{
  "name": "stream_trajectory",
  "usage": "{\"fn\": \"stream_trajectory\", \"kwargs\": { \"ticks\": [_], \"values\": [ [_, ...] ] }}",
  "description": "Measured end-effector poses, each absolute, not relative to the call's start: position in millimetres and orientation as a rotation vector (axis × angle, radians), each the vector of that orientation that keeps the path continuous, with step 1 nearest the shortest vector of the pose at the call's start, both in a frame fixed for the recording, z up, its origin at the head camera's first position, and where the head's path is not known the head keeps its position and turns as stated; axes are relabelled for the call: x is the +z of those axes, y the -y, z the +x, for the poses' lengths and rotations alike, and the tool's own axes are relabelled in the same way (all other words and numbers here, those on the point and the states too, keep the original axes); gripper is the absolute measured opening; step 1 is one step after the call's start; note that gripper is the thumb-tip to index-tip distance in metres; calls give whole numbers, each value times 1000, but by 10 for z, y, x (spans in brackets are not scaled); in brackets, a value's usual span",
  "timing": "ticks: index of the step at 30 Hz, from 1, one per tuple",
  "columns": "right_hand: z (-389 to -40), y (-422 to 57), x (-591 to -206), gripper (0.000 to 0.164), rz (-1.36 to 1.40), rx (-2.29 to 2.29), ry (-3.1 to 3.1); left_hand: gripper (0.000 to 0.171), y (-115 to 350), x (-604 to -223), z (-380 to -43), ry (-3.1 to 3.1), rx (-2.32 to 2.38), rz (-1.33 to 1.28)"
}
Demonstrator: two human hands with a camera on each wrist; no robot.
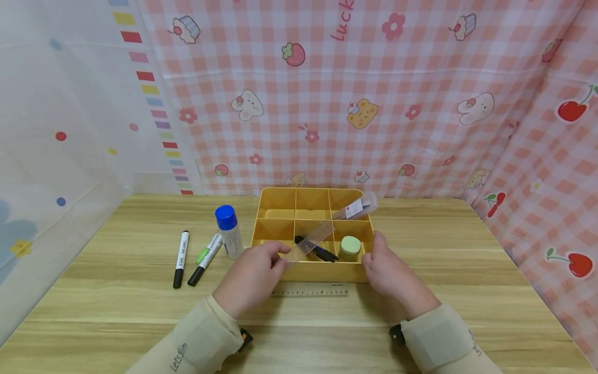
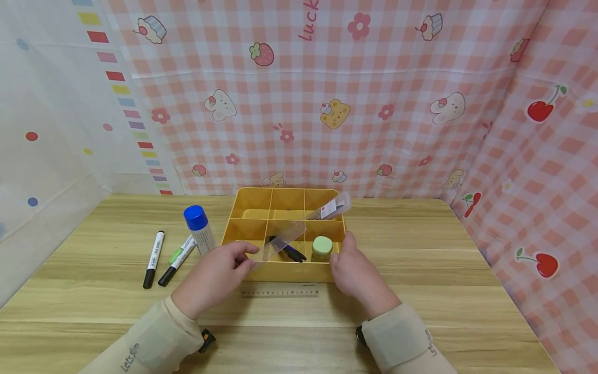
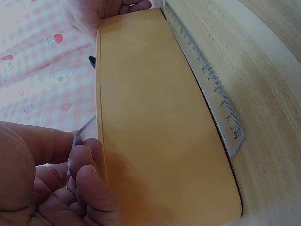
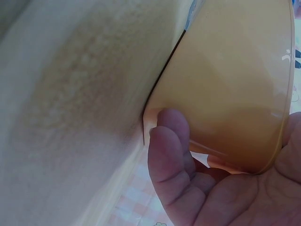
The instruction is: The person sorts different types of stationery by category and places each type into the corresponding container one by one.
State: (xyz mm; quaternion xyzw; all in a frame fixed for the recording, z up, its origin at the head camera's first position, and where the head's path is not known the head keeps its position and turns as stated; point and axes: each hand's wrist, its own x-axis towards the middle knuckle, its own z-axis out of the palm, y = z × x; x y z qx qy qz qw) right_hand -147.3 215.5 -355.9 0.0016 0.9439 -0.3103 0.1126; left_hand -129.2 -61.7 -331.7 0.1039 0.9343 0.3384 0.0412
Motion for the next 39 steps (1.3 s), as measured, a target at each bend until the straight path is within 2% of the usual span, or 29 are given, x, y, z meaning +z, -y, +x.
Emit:
{"fn": "stream_trajectory", "kwargs": {
  "ticks": [39],
  "values": [
    [-1483,-2158,-3589,72,-9,-915,-2777,23,626,-3341,-1300,-2848,1038,331]
  ]
}}
